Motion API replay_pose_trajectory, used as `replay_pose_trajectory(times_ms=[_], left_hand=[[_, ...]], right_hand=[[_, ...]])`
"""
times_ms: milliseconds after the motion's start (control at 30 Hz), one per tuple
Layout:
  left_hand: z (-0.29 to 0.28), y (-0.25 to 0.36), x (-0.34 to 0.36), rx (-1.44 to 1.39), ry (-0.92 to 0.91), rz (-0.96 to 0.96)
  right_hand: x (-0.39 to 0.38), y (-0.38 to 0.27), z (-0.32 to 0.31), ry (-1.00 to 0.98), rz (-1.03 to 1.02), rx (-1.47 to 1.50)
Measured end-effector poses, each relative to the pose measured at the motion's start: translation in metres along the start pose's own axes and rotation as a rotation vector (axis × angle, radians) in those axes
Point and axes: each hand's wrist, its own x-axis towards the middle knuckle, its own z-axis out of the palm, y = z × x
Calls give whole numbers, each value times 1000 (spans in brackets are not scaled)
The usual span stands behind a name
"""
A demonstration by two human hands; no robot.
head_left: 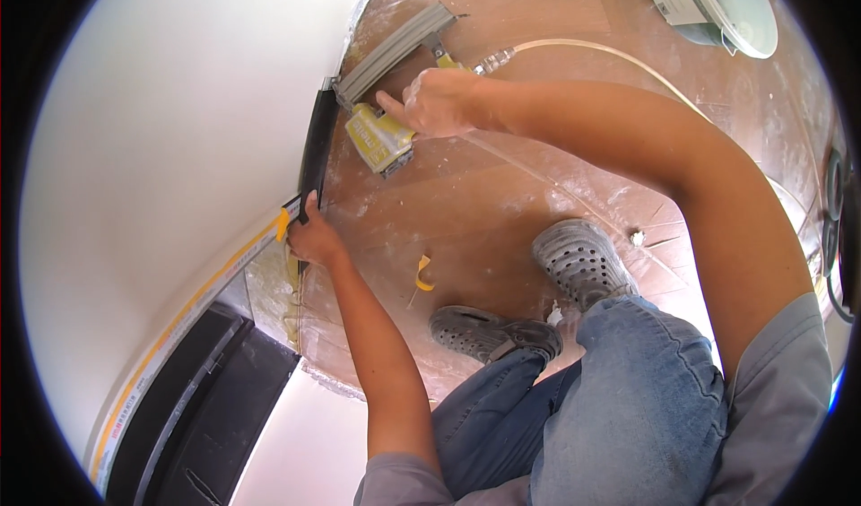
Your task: The person is installing black baseboards using a pneumatic nail gun and metal clips.
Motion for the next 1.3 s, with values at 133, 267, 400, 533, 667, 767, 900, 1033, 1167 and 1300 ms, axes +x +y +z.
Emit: replay_pose_trajectory(times_ms=[133,267,400,533,667,767,900,1033,1167,1300], left_hand=[[-3,4,-2,-8,7,6],[-6,3,0,-20,-11,-8],[-2,1,-3,1,-31,-13],[-5,3,-4,-32,-16,-4],[-6,3,-1,5,-20,-15],[-4,4,-1,-22,-6,2],[-6,6,-2,-17,-9,-7],[-5,5,-1,3,-25,-8],[-5,5,-2,15,-19,-5],[-6,5,-1,41,-42,-8]], right_hand=[[2,2,2,-5,36,69],[2,1,0,3,-3,-13],[-1,1,0,-2,-24,-17],[-1,1,-1,-13,-7,22],[-4,4,0,30,-12,51],[-5,5,0,10,-28,3],[-2,4,-1,-12,-12,-13],[1,3,6,-16,27,48],[0,3,9,9,36,86],[-3,3,2,8,22,57]])
